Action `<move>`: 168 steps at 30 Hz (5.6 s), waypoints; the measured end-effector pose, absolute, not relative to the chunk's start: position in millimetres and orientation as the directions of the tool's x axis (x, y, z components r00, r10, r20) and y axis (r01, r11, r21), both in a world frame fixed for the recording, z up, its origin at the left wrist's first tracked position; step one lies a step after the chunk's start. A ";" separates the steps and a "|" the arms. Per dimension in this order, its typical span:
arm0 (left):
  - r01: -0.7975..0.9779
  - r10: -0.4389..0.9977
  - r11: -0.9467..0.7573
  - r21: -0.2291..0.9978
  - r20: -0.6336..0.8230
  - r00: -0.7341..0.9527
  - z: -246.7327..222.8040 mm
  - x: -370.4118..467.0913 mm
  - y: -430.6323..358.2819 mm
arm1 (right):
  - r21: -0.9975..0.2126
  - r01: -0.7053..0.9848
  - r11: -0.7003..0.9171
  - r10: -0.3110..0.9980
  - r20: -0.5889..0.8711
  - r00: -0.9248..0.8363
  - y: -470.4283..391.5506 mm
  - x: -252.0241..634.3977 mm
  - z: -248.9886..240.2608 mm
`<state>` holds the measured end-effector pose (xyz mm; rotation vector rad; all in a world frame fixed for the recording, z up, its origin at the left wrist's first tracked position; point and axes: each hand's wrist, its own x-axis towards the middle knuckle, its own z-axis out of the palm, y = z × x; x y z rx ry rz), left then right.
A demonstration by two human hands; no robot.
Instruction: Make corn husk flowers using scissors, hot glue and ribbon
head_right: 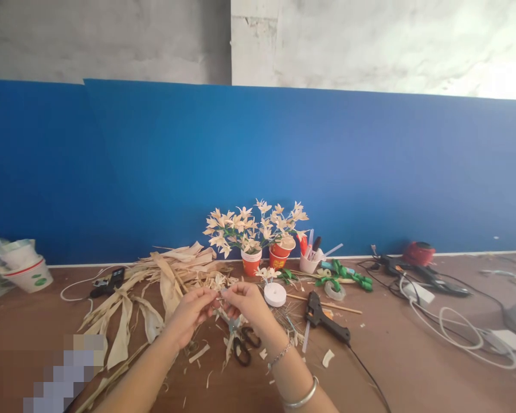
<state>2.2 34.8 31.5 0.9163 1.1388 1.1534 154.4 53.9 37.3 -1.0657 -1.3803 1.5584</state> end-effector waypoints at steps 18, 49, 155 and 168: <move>0.013 0.997 0.061 0.998 -0.061 0.037 27.5 11.1 30.4 | -0.980 0.000 -0.201 0.922 -0.189 -0.337 56.6 150.5 27.4; 0.066 0.999 0.042 0.997 -0.041 -0.012 23.4 12.0 29.7 | -0.993 0.117 -0.001 0.998 -0.008 -0.061 52.8 141.7 28.9; 0.174 0.974 -0.043 0.984 0.002 0.228 30.0 18.1 18.3 | -0.892 0.284 0.351 0.900 0.239 -0.363 38.6 166.5 66.9; 0.190 0.897 0.050 0.980 -0.128 0.423 39.7 23.0 4.7 | -0.983 0.133 0.129 0.887 0.054 -0.459 33.5 170.2 67.2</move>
